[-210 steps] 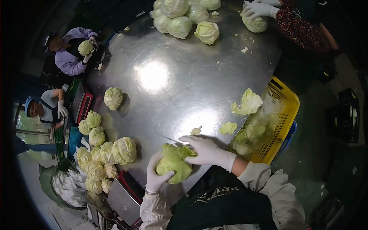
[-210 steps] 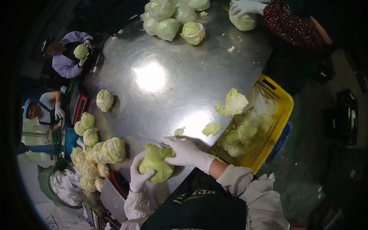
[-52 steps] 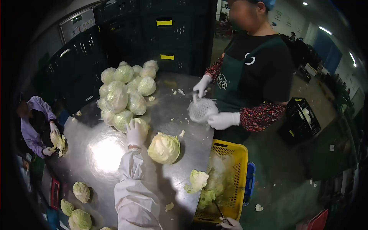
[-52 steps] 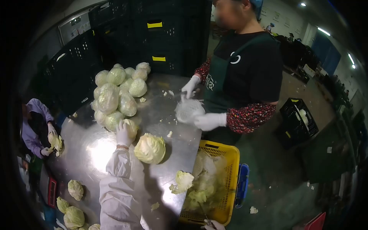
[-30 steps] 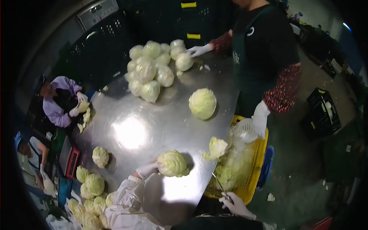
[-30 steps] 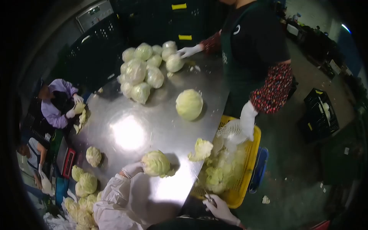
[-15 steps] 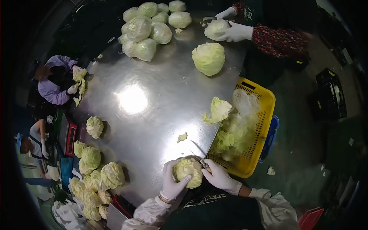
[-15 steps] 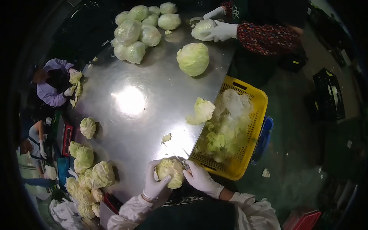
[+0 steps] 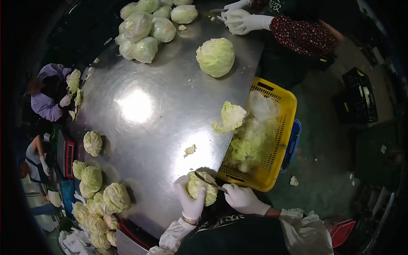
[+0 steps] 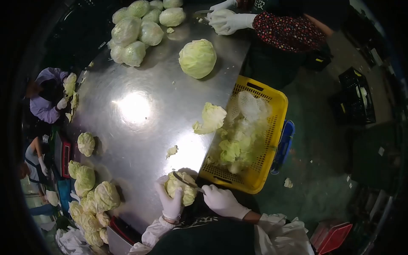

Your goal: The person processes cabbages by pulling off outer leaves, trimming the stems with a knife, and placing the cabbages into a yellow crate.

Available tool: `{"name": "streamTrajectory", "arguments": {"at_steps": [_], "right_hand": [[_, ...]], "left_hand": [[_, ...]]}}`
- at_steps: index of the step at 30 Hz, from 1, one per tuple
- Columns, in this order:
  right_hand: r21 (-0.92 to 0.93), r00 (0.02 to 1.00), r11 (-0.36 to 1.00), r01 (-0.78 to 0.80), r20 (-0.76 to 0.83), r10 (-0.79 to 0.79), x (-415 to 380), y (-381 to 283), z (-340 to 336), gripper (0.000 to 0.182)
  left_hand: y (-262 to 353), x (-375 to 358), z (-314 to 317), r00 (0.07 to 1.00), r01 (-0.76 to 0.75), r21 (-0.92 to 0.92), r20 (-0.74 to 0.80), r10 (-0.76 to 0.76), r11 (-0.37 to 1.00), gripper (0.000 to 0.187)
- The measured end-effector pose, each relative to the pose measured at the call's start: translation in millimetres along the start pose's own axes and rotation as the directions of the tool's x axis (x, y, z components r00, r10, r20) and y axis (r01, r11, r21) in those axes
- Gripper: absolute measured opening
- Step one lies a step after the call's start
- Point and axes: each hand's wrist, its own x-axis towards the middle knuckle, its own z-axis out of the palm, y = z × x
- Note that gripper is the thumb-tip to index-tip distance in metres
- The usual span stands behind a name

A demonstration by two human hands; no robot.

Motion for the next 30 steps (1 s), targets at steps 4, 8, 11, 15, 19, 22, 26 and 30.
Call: {"name": "streamTrajectory", "arguments": {"at_steps": [4, 8, 11, 15, 19, 22, 26, 30], "right_hand": [[0.001, 0.996, 0.998, -0.069, 0.051, 0.069, 23, 2, 8, 0.019], [-0.024, 0.941, 0.973, -0.23, 0.248, 0.228, 56, 18, 13, 0.017], [0.547, 0.956, 0.794, -0.267, 0.255, 0.146, 54, 10, -7, 0.028], [0.384, 0.99, 0.921, -0.066, 0.142, 0.012, 44, 9, 8, 0.036], [0.333, 0.969, 0.943, -0.024, 0.241, -0.06, 35, -12, 23, 0.064], [0.269, 0.957, 0.961, -0.06, 0.289, -0.022, 43, -27, 7, 0.064], [0.2, 0.965, 0.979, -0.046, 0.264, -0.009, 35, -27, 4, 0.062], [0.107, 0.99, 0.994, 0.035, 0.13, -0.049, 31, -29, 5, 0.056]], "left_hand": [[-3, 6, 0, 0.999, 0.032, 0.035, -0.019, -0.031, 0.999, 0.052], [19, 10, -4, 0.993, -0.098, 0.165, 0.081, 0.086, 0.981, 0.05], [-10, 15, -20, 0.997, 0.037, -0.25, 0.079, -0.018, 0.967, 0.048], [-25, 8, -59, 0.971, 0.16, -0.406, 0.227, -0.071, 0.9, 0.057], [6, -12, -53, 0.939, 0.336, -0.423, 0.076, -0.336, 0.842, 0.064], [-2, -24, -35, 0.98, 0.19, -0.266, -0.004, -0.198, 0.945, 0.072], [-2, -27, -24, 0.986, 0.141, -0.164, -0.068, -0.154, 0.976, 0.079], [6, -28, -18, 0.993, 0.081, 0.006, -0.083, -0.08, 0.997, 0.077]]}}
